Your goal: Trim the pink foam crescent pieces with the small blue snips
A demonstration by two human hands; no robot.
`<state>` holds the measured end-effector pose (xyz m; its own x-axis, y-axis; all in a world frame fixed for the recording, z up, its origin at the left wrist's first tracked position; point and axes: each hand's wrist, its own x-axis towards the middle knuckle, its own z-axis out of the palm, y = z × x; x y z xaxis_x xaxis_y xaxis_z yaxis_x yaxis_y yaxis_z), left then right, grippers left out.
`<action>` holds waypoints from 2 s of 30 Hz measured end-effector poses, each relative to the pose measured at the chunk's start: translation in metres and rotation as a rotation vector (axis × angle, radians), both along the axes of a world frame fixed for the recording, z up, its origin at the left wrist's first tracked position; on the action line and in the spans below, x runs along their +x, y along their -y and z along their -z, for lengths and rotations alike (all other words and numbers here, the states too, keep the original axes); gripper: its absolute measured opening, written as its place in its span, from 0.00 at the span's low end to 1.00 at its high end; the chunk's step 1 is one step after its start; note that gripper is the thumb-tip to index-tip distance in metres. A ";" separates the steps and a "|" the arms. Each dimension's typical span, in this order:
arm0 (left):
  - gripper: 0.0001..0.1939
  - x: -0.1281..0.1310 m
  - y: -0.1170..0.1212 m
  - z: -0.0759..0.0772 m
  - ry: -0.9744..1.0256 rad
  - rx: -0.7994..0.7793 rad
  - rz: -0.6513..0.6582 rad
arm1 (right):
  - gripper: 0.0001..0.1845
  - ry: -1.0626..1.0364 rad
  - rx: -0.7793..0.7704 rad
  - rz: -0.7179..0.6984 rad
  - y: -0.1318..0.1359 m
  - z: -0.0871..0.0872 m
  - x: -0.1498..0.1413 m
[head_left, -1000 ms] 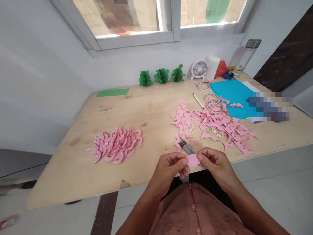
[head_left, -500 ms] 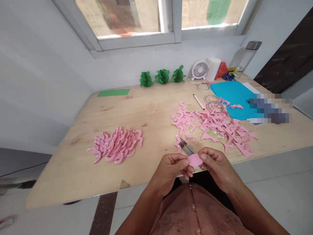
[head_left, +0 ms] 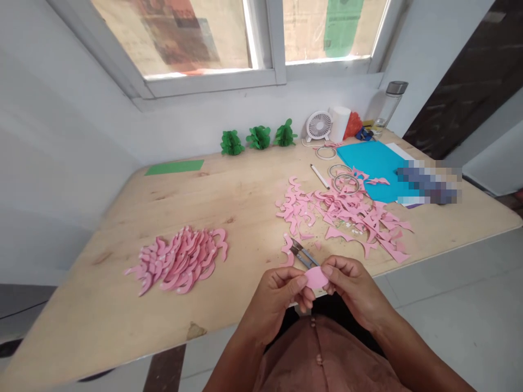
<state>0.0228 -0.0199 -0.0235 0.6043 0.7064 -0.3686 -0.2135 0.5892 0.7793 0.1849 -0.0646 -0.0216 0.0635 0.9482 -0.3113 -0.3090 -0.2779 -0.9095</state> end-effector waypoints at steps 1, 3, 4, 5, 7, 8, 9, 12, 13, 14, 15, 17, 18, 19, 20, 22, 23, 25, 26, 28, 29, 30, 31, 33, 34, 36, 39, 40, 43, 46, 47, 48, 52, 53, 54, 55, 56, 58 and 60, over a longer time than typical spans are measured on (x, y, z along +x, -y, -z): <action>0.12 0.000 0.000 -0.001 -0.031 0.026 -0.005 | 0.17 0.050 0.009 0.003 0.000 0.000 0.001; 0.12 0.002 0.000 -0.003 -0.103 0.090 -0.019 | 0.15 0.170 0.028 0.003 0.001 0.001 0.004; 0.12 0.003 0.000 -0.004 -0.138 0.119 -0.027 | 0.14 0.227 0.036 0.002 0.002 0.002 0.006; 0.12 0.004 0.000 -0.006 -0.170 0.145 -0.034 | 0.13 0.279 0.042 0.002 0.003 0.003 0.008; 0.11 0.007 0.001 -0.007 -0.211 0.186 -0.046 | 0.12 0.360 0.053 0.008 0.004 0.006 0.011; 0.11 0.009 0.001 -0.008 -0.223 0.200 -0.052 | 0.12 0.391 0.057 0.011 0.004 0.007 0.011; 0.11 0.010 0.002 -0.007 -0.229 0.209 -0.057 | 0.12 0.415 0.060 0.010 0.005 0.009 0.012; 0.10 0.013 0.002 -0.004 -0.241 0.209 -0.071 | 0.12 0.453 0.068 0.009 0.006 0.012 0.012; 0.10 0.014 0.003 -0.003 -0.249 0.207 -0.075 | 0.12 0.462 0.070 0.009 0.005 0.012 0.012; 0.10 0.014 0.003 -0.003 -0.259 0.207 -0.079 | 0.12 0.472 0.071 0.009 0.005 0.012 0.012; 0.09 0.014 0.002 -0.003 -0.270 0.210 -0.082 | 0.12 0.485 0.074 0.009 0.005 0.012 0.013; 0.10 0.015 0.001 -0.003 -0.291 0.218 -0.084 | 0.12 0.521 0.085 0.002 0.005 0.011 0.013; 0.10 0.016 0.001 -0.003 -0.299 0.224 -0.080 | 0.12 0.545 0.094 -0.006 0.005 0.009 0.014; 0.10 0.016 0.000 -0.004 -0.307 0.229 -0.073 | 0.12 0.574 0.105 -0.017 0.005 0.008 0.014; 0.10 0.017 -0.001 -0.004 -0.316 0.236 -0.063 | 0.12 0.604 0.116 -0.033 0.005 0.006 0.015; 0.09 0.019 -0.002 -0.003 -0.324 0.249 -0.038 | 0.12 0.659 0.138 -0.058 0.006 0.004 0.017; 0.09 0.019 -0.002 -0.002 -0.324 0.255 -0.030 | 0.11 0.682 0.147 -0.054 0.006 0.003 0.020; 0.10 0.018 -0.002 0.000 -0.316 0.262 -0.037 | 0.11 0.725 0.159 0.018 0.007 0.003 0.033; 0.11 0.017 -0.002 0.002 -0.314 0.263 -0.049 | 0.11 0.751 0.160 0.091 0.007 0.004 0.044; 0.12 0.013 -0.001 0.006 -0.317 0.260 -0.065 | 0.12 0.819 0.150 0.299 0.006 0.007 0.076; 0.12 0.011 0.000 0.008 -0.320 0.256 -0.068 | 0.12 0.858 0.132 0.405 0.004 0.010 0.095; 0.12 0.009 0.000 0.010 -0.321 0.250 -0.069 | 0.13 0.910 0.093 0.515 0.003 0.014 0.115; 0.12 0.006 0.000 0.012 -0.319 0.243 -0.073 | 0.15 0.983 0.033 0.631 0.001 0.017 0.136; 0.14 0.002 0.001 0.017 -0.306 0.226 -0.092 | 0.17 1.125 -0.088 0.779 -0.005 0.025 0.174; 0.14 0.001 0.002 0.019 -0.299 0.221 -0.108 | 0.17 1.149 -0.119 0.807 -0.008 0.028 0.189; 0.15 -0.001 0.003 0.023 -0.293 0.212 -0.146 | 0.14 1.196 -0.186 0.814 -0.014 0.033 0.210; 0.17 -0.003 0.005 0.027 -0.294 0.188 -0.176 | 0.13 1.252 -0.270 0.756 -0.023 0.037 0.224; 0.18 -0.002 0.006 0.028 -0.295 0.177 -0.176 | 0.13 1.276 -0.295 0.739 -0.026 0.038 0.226; 0.19 -0.002 0.008 0.027 -0.308 0.160 -0.204 | 0.13 1.356 -0.364 0.715 -0.032 0.040 0.230; 0.18 0.000 0.011 0.022 -0.328 0.162 -0.251 | 0.12 1.422 -0.411 0.721 -0.036 0.041 0.233; 0.18 0.000 0.011 0.021 -0.334 0.162 -0.257 | 0.12 1.436 -0.423 0.726 -0.038 0.041 0.234; 0.19 0.000 0.012 0.021 -0.339 0.162 -0.259 | 0.12 1.446 -0.432 0.732 -0.039 0.042 0.235; 0.20 0.000 0.011 0.024 -0.333 0.167 -0.252 | 0.11 1.453 -0.449 0.752 -0.047 0.046 0.238; 0.20 0.000 0.010 0.025 -0.328 0.167 -0.252 | 0.12 1.452 -0.450 0.758 -0.049 0.047 0.239; 0.20 -0.001 0.010 0.027 -0.325 0.167 -0.253 | 0.12 1.451 -0.451 0.764 -0.051 0.047 0.240; 0.20 -0.001 0.010 0.028 -0.324 0.166 -0.255 | 0.12 1.450 -0.453 0.770 -0.053 0.048 0.240; 0.21 -0.002 0.010 0.029 -0.325 0.163 -0.258 | 0.12 1.449 -0.459 0.777 -0.054 0.048 0.241; 0.21 -0.004 0.010 0.030 -0.323 0.156 -0.262 | 0.12 1.447 -0.476 0.793 -0.055 0.048 0.242; 0.20 -0.005 0.010 0.029 -0.313 0.147 -0.264 | 0.12 1.448 -0.496 0.801 -0.054 0.046 0.243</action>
<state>0.0176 -0.0298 -0.0524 0.2704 0.8805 -0.3894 -0.0819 0.4241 0.9019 0.4276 -0.0106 -0.0680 0.9041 0.3825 0.1906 0.4272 -0.7937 -0.4330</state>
